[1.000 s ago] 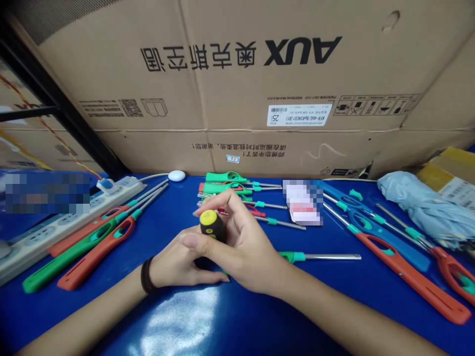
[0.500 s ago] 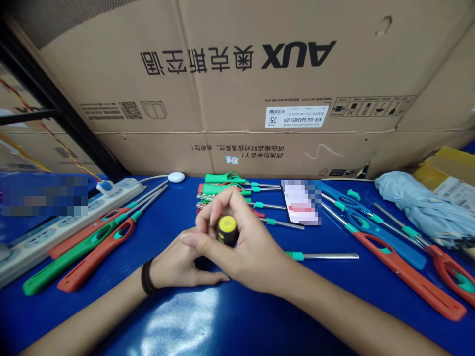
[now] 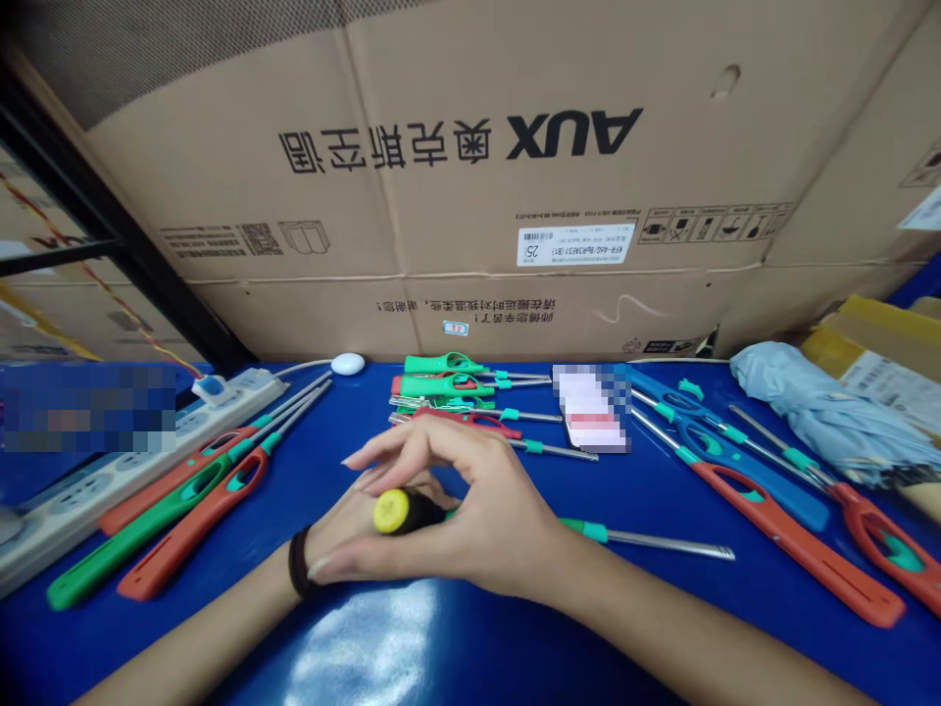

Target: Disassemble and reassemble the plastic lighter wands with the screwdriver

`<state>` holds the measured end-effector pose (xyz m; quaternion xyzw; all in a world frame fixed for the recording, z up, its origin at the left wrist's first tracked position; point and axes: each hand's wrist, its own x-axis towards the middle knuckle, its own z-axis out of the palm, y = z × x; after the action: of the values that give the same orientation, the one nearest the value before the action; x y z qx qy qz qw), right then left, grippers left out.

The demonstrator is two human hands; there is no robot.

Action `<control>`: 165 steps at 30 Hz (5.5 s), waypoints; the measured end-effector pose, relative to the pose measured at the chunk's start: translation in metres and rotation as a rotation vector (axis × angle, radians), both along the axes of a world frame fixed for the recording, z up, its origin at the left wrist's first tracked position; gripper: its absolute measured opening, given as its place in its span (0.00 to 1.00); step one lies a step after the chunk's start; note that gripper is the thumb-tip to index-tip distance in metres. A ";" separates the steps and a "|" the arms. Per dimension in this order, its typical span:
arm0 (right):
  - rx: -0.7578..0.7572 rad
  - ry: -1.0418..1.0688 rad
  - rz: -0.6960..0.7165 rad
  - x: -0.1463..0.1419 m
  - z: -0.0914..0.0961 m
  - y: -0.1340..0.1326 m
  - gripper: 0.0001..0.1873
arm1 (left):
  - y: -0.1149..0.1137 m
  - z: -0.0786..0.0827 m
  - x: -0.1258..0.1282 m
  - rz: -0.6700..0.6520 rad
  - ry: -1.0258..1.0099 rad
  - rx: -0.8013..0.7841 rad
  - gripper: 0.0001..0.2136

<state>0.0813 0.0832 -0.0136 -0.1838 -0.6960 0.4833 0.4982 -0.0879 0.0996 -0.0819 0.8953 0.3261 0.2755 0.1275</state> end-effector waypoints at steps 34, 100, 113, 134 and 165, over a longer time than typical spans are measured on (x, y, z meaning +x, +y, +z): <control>-0.276 0.234 0.018 -0.013 -0.026 0.011 0.16 | 0.003 -0.009 0.007 0.069 -0.046 0.088 0.09; -0.227 0.192 -0.023 -0.009 -0.027 -0.008 0.08 | 0.000 -0.016 0.002 0.063 -0.086 -0.101 0.14; -0.264 0.211 -0.010 -0.011 -0.030 -0.001 0.12 | -0.001 -0.013 0.001 0.075 -0.075 -0.117 0.12; -0.341 0.288 0.049 -0.019 -0.034 -0.005 0.10 | -0.004 -0.010 0.003 0.030 -0.031 -0.118 0.13; 0.525 0.234 -1.026 0.064 0.032 0.006 0.13 | -0.001 0.011 -0.003 0.016 0.153 -0.046 0.21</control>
<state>0.1448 0.0890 0.0185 -0.3134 -0.5548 0.0090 0.7706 -0.0905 0.0986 -0.0705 0.9079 0.3484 0.1995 0.1206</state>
